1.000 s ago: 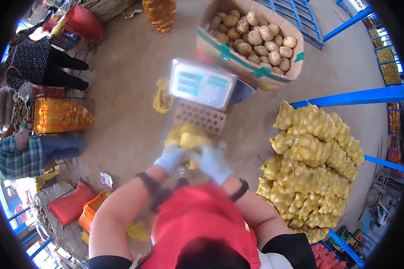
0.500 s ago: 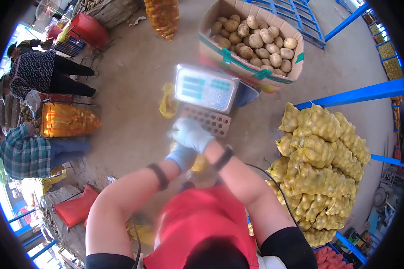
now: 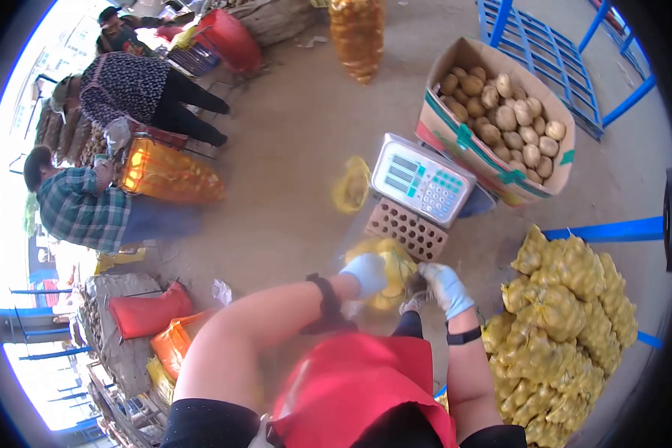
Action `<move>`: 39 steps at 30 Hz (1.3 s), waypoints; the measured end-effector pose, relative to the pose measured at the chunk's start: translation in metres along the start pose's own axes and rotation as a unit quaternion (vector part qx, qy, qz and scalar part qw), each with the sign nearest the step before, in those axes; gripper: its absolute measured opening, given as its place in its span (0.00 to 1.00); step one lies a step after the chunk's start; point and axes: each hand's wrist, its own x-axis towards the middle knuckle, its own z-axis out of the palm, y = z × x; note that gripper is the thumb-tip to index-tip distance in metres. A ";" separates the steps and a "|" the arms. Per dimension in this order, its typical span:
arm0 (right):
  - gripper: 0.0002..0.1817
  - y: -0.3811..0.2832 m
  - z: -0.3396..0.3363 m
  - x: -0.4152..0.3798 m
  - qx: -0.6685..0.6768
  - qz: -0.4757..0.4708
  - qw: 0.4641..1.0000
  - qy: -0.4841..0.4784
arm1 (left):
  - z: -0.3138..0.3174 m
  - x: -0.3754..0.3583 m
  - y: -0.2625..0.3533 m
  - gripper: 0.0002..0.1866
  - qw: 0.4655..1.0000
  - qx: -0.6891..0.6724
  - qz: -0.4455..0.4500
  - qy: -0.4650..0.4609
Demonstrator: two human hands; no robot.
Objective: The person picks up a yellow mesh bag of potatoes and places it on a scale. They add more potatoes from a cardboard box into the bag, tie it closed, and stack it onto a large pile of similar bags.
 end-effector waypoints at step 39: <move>0.08 0.059 0.013 0.045 -0.283 -0.090 0.953 0.064 | 0.032 -0.009 -0.013 0.14 0.969 -0.183 -0.100 0.133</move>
